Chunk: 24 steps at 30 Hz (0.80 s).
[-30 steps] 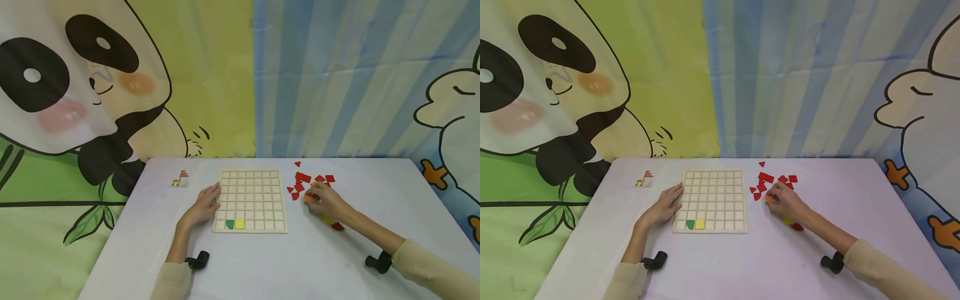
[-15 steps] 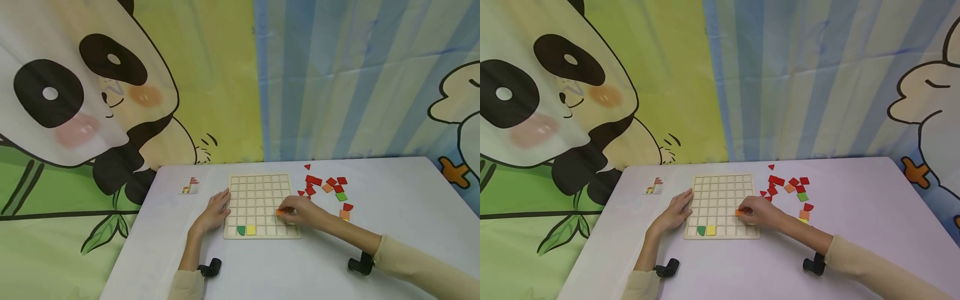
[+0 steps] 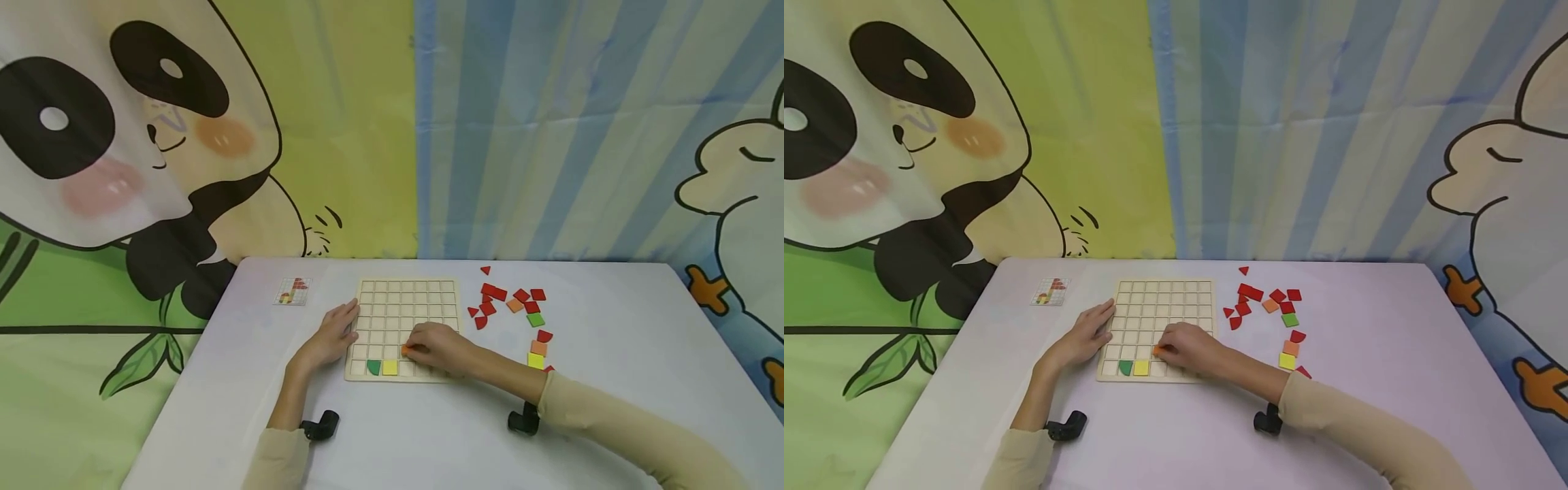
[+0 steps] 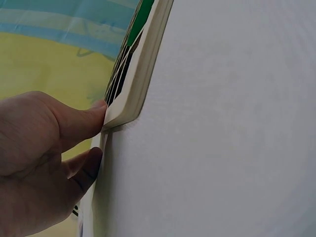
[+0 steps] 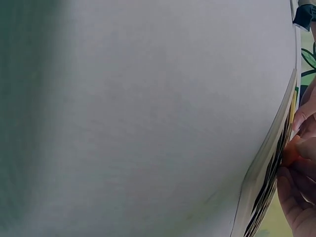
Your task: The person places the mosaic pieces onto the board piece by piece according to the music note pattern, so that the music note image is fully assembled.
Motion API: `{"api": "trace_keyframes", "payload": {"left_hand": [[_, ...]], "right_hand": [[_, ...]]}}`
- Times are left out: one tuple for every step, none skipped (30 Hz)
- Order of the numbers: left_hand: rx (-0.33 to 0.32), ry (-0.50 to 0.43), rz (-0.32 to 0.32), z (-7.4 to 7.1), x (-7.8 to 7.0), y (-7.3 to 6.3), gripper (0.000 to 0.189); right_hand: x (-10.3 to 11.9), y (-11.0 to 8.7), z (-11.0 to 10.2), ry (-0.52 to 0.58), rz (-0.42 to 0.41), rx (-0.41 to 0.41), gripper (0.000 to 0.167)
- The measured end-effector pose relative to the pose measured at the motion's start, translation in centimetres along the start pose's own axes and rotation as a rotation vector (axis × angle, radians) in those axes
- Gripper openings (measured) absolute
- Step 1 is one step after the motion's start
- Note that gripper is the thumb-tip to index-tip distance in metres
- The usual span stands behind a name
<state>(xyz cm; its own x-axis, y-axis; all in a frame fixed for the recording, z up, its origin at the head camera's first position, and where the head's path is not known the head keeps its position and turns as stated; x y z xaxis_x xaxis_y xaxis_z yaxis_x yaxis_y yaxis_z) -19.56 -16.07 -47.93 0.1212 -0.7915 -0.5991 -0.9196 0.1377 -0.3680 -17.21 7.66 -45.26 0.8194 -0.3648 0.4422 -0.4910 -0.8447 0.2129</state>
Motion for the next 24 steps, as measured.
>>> {"api": "trace_keyframes", "payload": {"left_hand": [[0.0, 0.002, 0.0, -0.08, 0.02, 0.01, 0.062], [0.0, -0.001, -0.001, -0.16, 0.02, 0.0, 0.062], [-0.002, 0.001, 0.001, -0.21, -0.01, 0.01, 0.062], [-0.003, 0.0, 0.0, -0.23, -0.02, 0.02, 0.062], [-0.005, -0.002, 0.001, -0.23, -0.06, 0.02, 0.062], [-0.007, -0.004, 0.003, -0.22, -0.08, 0.0, 0.062], [-0.009, -0.009, 0.004, -0.19, -0.09, -0.01, 0.062], [-0.01, -0.011, 0.003, -0.16, -0.11, -0.04, 0.062], [-0.011, -0.015, 0.003, -0.11, -0.11, -0.06, 0.062], [-0.009, -0.017, 0.0, -0.12, -0.12, -0.07, 0.062], [-0.009, -0.017, 0.001, -0.13, -0.13, -0.09, 0.062], [-0.01, -0.018, 0.003, -0.15, -0.12, -0.1, 0.062], [-0.011, -0.019, 0.004, -0.17, -0.11, -0.1, 0.062], [-0.011, -0.018, 0.001, -0.18, -0.09, -0.1, 0.062], [-0.011, -0.016, 0.0, -0.2, -0.06, -0.09, 0.062], [-0.014, -0.014, 0.003, -0.21, -0.03, -0.08, 0.062], [-0.017, -0.013, 0.006, -0.23, -0.01, -0.08, 0.062], [-0.018, -0.011, 0.008, -0.22, 0.02, -0.06, 0.061], [-0.016, -0.011, 0.004, -0.21, 0.05, -0.06, 0.061], [-0.015, -0.011, 0.003, -0.18, 0.05, -0.06, 0.061], [-0.015, -0.014, 0.006, -0.16, 0.04, -0.05, 0.061], [-0.016, -0.015, 0.009, -0.14, 0.02, -0.05, 0.061], [-0.014, -0.016, 0.006, -0.11, -0.01, -0.05, 0.061], [-0.013, -0.017, 0.005, -0.1, -0.04, -0.06, 0.061]], "right_hand": [[-0.01, 0.18, 0.06, -0.016, -0.008, -0.002, 0.011], [0.01, 0.32, 0.11, -0.03, -0.016, -0.005, 0.011], [0.03, 0.44, 0.14, -0.042, -0.022, -0.007, 0.011], [0.04, 0.53, 0.17, -0.05, -0.024, -0.006, 0.011], [0.12, 0.61, 0.16, -0.055, -0.031, -0.01, 0.011], [0.17, 0.67, 0.16, -0.064, -0.037, -0.01, 0.011], [0.25, 0.71, 0.13, -0.068, -0.042, -0.01, 0.011], [0.32, 0.74, 0.12, -0.066, -0.042, -0.008, 0.011], [0.36, 0.76, 0.1, -0.068, -0.041, -0.002, 0.011], [0.41, 0.81, 0.07, -0.069, -0.04, -0.001, 0.01], [0.48, 0.86, 0.03, -0.068, -0.04, 0.0, 0.01], [0.49, 0.9, 0.01, -0.072, -0.038, 0.003, 0.009], [0.51, 0.94, -0.01, -0.075, -0.036, 0.004, 0.009], [0.51, 0.97, -0.02, -0.078, -0.033, 0.005, 0.009], [0.5, 1.01, -0.02, -0.08, -0.03, 0.004, 0.008], [0.5, 1.03, -0.02, -0.08, -0.026, 0.004, 0.008], [0.49, 1.05, 0.0, -0.08, -0.021, 0.004, 0.008], [0.47, 1.04, 0.04, -0.081, -0.013, 0.006, 0.009], [0.45, 1.03, 0.1, -0.083, -0.007, 0.01, 0.009], [0.41, 1.0, 0.18, -0.084, -0.001, 0.016, 0.01], [0.4, 0.98, 0.23, -0.084, 0.006, 0.022, 0.011], [0.38, 0.96, 0.31, -0.087, 0.011, 0.029, 0.012], [0.38, 0.93, 0.34, -0.088, 0.015, 0.034, 0.012], [0.37, 0.92, 0.37, -0.088, 0.018, 0.037, 0.013]]}}
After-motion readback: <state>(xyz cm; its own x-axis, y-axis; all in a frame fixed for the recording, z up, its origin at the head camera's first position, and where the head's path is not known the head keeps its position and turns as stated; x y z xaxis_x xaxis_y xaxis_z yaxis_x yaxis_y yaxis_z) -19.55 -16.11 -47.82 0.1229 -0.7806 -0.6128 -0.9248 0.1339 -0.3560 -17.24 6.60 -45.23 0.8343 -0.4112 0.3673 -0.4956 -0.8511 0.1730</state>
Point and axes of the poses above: each hand's wrist, its own y-axis towards the middle knuckle, its own z-axis out of the palm, x = y × z, the point moved 3 cm from there along y, towards the middle knuckle, and after that the axes turned 13 degrees about -z, right-handed, at the moved point
